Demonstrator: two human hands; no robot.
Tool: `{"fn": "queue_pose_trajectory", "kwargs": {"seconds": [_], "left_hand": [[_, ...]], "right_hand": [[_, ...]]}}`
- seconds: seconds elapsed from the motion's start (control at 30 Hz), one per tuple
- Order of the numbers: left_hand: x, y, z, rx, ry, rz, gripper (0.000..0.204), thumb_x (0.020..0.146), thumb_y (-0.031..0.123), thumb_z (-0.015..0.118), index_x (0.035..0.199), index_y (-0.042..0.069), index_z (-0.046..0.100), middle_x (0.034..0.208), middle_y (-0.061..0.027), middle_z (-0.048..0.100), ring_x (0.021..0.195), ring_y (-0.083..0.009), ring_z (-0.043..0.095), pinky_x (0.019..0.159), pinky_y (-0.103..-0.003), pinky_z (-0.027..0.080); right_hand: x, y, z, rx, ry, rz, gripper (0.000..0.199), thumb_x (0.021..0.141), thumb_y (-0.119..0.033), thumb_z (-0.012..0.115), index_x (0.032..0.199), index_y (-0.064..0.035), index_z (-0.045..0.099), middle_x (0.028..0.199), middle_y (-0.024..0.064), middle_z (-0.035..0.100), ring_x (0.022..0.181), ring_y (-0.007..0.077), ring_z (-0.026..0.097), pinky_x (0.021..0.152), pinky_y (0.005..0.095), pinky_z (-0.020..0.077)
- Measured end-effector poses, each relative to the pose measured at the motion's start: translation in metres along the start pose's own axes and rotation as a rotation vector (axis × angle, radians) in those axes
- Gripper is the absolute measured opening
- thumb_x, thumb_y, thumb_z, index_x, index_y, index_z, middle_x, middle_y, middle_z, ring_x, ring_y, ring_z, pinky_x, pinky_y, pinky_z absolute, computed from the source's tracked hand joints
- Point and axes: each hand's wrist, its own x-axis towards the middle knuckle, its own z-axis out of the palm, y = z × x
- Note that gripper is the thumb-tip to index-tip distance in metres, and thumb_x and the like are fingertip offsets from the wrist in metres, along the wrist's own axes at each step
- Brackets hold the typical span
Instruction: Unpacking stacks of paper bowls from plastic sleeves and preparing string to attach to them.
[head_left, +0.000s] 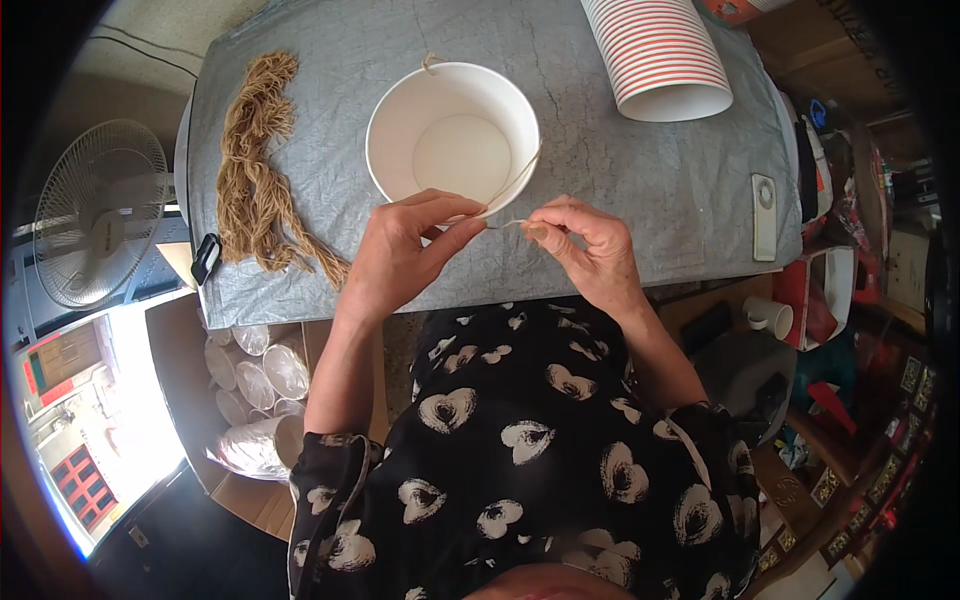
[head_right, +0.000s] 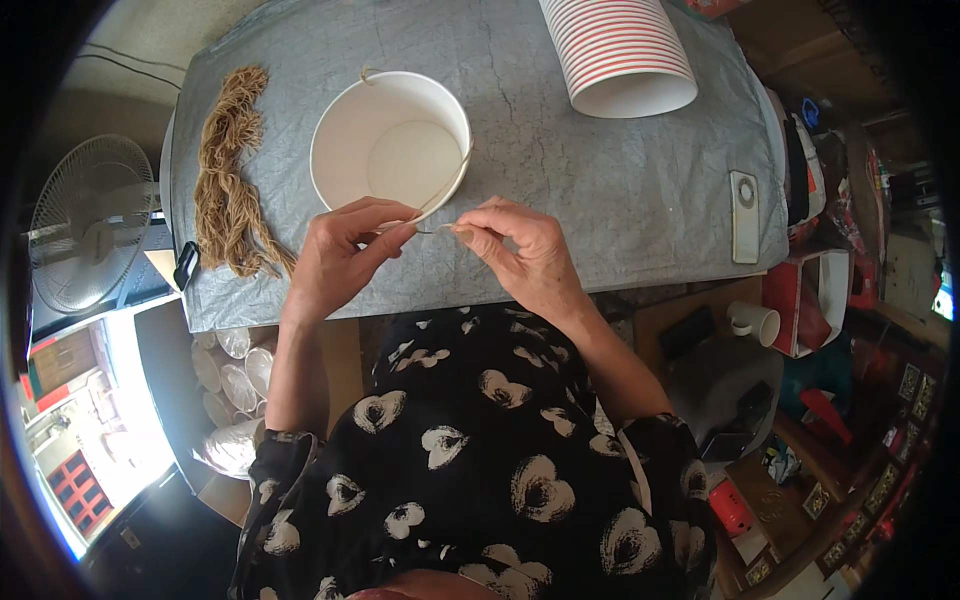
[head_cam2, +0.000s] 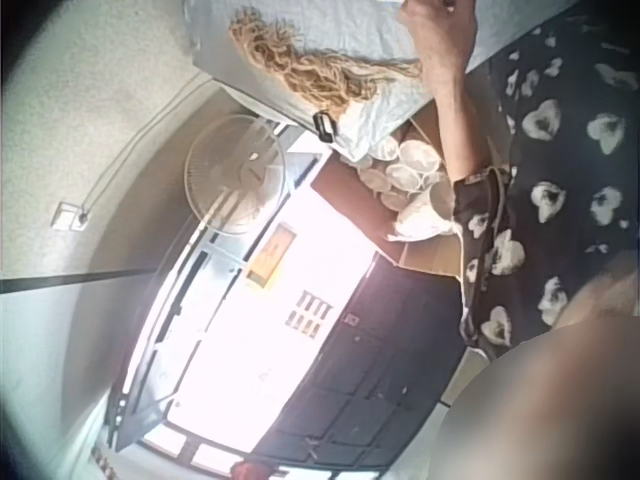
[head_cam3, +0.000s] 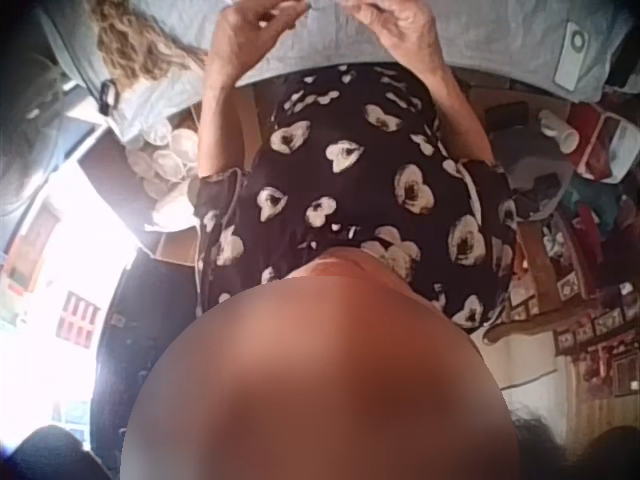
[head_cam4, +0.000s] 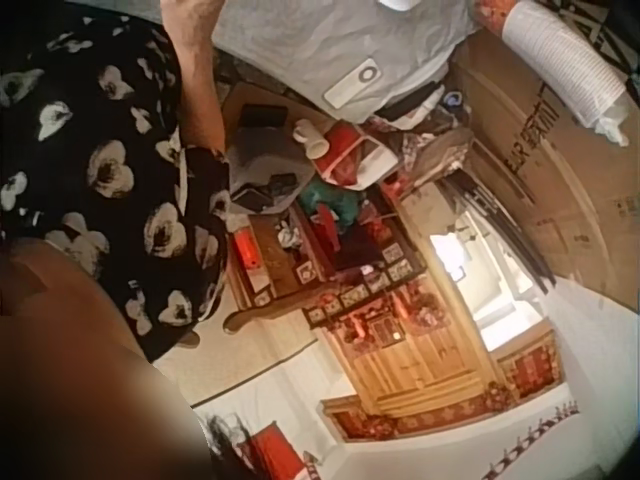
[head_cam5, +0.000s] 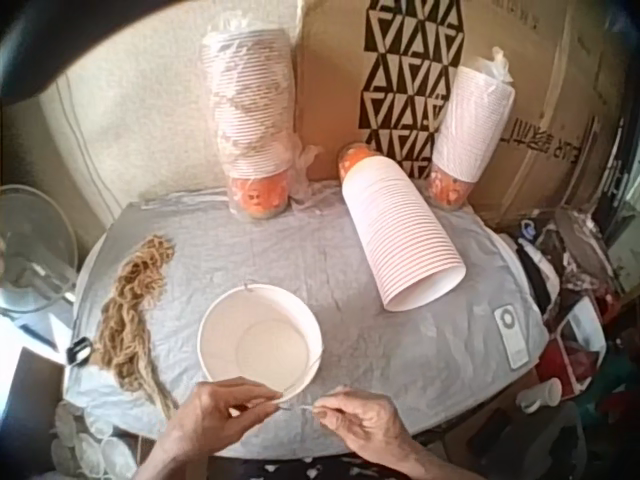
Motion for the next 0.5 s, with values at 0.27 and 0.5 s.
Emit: {"fn": "queue_pose_trajectory", "kwargs": {"seconds": [0.27, 0.5], "left_hand": [[-0.006, -0.004, 0.010, -0.347, 0.160, -0.159, 0.013, 0.096, 0.009, 0.075, 0.106, 0.002, 0.075, 0.096, -0.0044, 0.076, 0.067, -0.0064, 0.068, 0.054, -0.019, 0.049], [-0.009, 0.016, -0.002, -0.624, 0.157, -0.220, 0.018, 0.102, 0.018, 0.068, 0.105, 0.002, 0.072, 0.098, -0.0065, 0.076, 0.059, -0.0043, 0.061, 0.044, -0.015, 0.036]], "right_hand": [[0.008, -0.007, 0.009, -0.128, 0.133, -0.089, 0.011, 0.092, 0.000, 0.074, 0.103, 0.0015, 0.074, 0.092, 0.0069, 0.071, 0.079, 0.0123, 0.065, 0.068, 0.0259, 0.0521], [0.011, -0.002, 0.012, -0.152, 0.115, -0.096, 0.006, 0.093, -0.001, 0.073, 0.099, 0.0021, 0.073, 0.092, 0.0062, 0.070, 0.080, 0.0131, 0.063, 0.071, 0.0266, 0.0509]]}}
